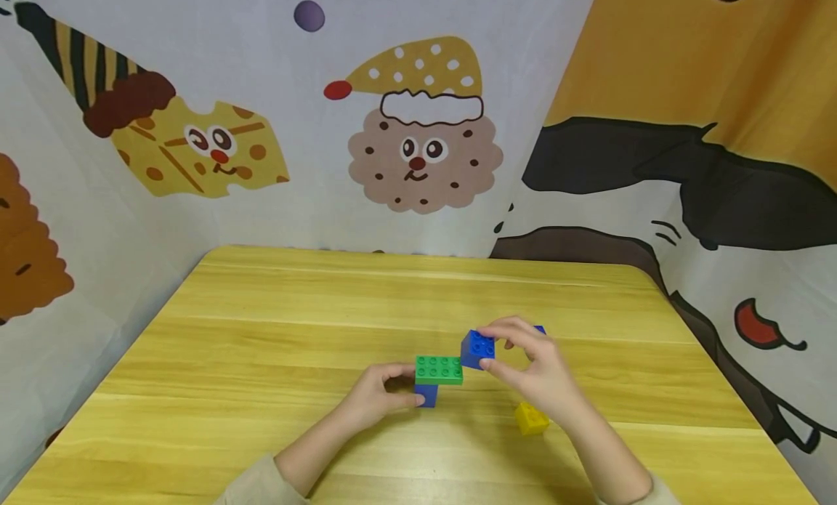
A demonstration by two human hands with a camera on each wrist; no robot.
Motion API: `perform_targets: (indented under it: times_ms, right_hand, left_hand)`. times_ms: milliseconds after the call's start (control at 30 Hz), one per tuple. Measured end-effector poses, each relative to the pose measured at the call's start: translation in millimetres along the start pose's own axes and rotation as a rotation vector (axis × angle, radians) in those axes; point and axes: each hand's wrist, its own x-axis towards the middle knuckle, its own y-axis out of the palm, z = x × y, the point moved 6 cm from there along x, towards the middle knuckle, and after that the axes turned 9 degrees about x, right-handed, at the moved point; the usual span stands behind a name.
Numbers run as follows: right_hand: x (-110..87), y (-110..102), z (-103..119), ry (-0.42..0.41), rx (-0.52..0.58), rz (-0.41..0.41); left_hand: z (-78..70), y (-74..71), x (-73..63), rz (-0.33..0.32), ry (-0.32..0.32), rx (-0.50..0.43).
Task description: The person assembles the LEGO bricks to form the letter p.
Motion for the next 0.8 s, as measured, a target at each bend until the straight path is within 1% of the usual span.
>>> perform_targets:
  times_ms: [233, 500, 800]
  right_hand:
    - [1.9, 13, 5, -0.064, 0.003, 0.031]
    - [5.9, 25, 9, -0.099, 0.015, 0.039]
    - [12.5, 35, 12, -0.081, 0.053, 0.086]
  left_hand:
    - [-1.5, -0.4, 0.0, -0.002, 0.007, 0.006]
    - [-1.9, 1.3, -0.1, 0.006, 0.007, -0.009]
    - [-1.5, 0.7, 0.7, 0.011, 0.0, -0.012]
